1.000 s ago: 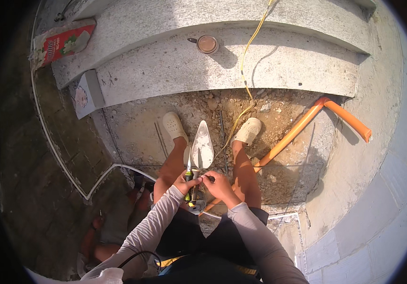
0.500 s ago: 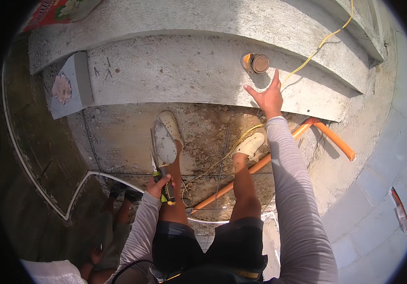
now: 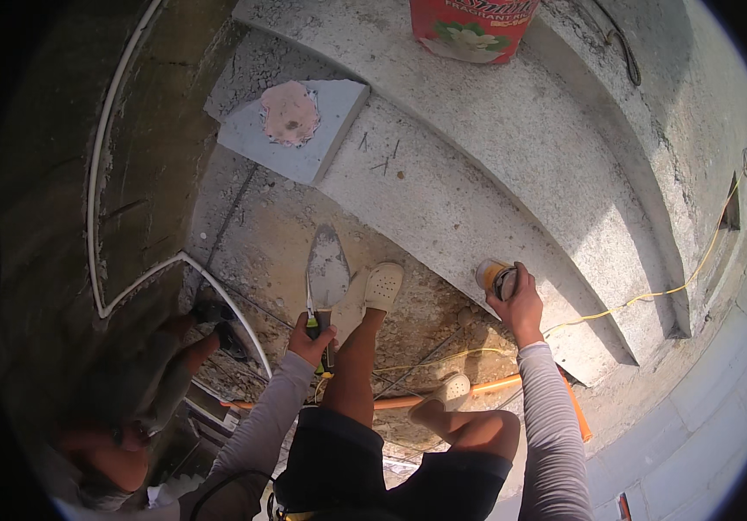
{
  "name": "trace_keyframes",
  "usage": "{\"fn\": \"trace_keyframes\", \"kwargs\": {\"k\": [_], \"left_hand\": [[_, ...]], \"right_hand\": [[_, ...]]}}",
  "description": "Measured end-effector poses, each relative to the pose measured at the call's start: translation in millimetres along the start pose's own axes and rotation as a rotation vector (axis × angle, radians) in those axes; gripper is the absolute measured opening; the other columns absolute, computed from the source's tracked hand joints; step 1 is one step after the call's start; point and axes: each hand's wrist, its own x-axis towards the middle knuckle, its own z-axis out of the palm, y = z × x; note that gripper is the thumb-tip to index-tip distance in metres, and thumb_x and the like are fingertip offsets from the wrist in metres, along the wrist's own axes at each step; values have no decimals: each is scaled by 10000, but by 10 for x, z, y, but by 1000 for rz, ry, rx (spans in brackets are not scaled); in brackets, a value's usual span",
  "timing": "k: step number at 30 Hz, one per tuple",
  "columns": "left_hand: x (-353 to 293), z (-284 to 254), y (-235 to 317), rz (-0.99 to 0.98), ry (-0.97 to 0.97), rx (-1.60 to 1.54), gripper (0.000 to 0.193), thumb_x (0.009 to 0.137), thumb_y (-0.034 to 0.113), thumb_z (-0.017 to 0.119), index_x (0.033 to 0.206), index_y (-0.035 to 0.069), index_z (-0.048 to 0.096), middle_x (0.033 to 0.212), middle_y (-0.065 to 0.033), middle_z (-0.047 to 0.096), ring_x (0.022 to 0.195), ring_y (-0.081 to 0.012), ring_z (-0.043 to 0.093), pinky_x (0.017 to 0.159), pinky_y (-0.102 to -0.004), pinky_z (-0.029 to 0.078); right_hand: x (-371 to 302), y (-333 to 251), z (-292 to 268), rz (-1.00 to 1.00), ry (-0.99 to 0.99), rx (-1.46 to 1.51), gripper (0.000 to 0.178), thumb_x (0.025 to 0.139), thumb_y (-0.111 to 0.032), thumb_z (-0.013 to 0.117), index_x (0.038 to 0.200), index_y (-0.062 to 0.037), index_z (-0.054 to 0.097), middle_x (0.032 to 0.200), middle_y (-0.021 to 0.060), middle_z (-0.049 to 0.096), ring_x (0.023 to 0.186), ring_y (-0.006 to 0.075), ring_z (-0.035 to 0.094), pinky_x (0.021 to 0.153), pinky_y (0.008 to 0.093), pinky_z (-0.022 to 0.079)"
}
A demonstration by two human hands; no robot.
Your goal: The person retrieves a tool from a toolbox, descends a staircase, and works on an orange pipe embedded in a concrete stair. They use a utility knife to cut a section of the pipe and a trowel to remove debris from the surrounding area. The person then walks back up the stairs.
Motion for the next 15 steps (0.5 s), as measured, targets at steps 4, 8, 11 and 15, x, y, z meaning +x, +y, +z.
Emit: {"fn": "trace_keyframes", "kwargs": {"k": [4,8,11,15], "left_hand": [[320,22,851,185,97,26,312,902,96,741,1096,54,501,876,-61,665,680,-156,663,642,-323,584],[1148,-25,2015,317,186,182,463,833,263,792,1124,52,499,901,-120,715,745,-207,710,721,-345,560],[1987,-112,2841,411,317,385,516,816,268,788,1185,38,510,939,-138,724,808,-252,722,750,-364,566],[2600,122,4278,503,433,627,598,795,352,792,1235,27,548,1004,-168,731,916,-278,716,843,-378,546]], "right_hand": [[632,-1656,-701,-326,-97,7,878,719,-386,841,1439,-82,441,1278,200,597,1027,398,686,854,465,590],[1652,-3159,-1255,-429,17,-8,927,706,-433,838,1458,-101,409,1278,225,582,1023,392,690,841,464,592],[2599,-4031,-1375,-399,149,41,940,725,-485,828,1467,-97,400,1262,258,570,1015,402,694,825,453,593],[3733,-4559,-1436,-250,246,55,959,743,-508,824,1490,-109,374,1251,232,556,947,381,719,793,440,605]]}}
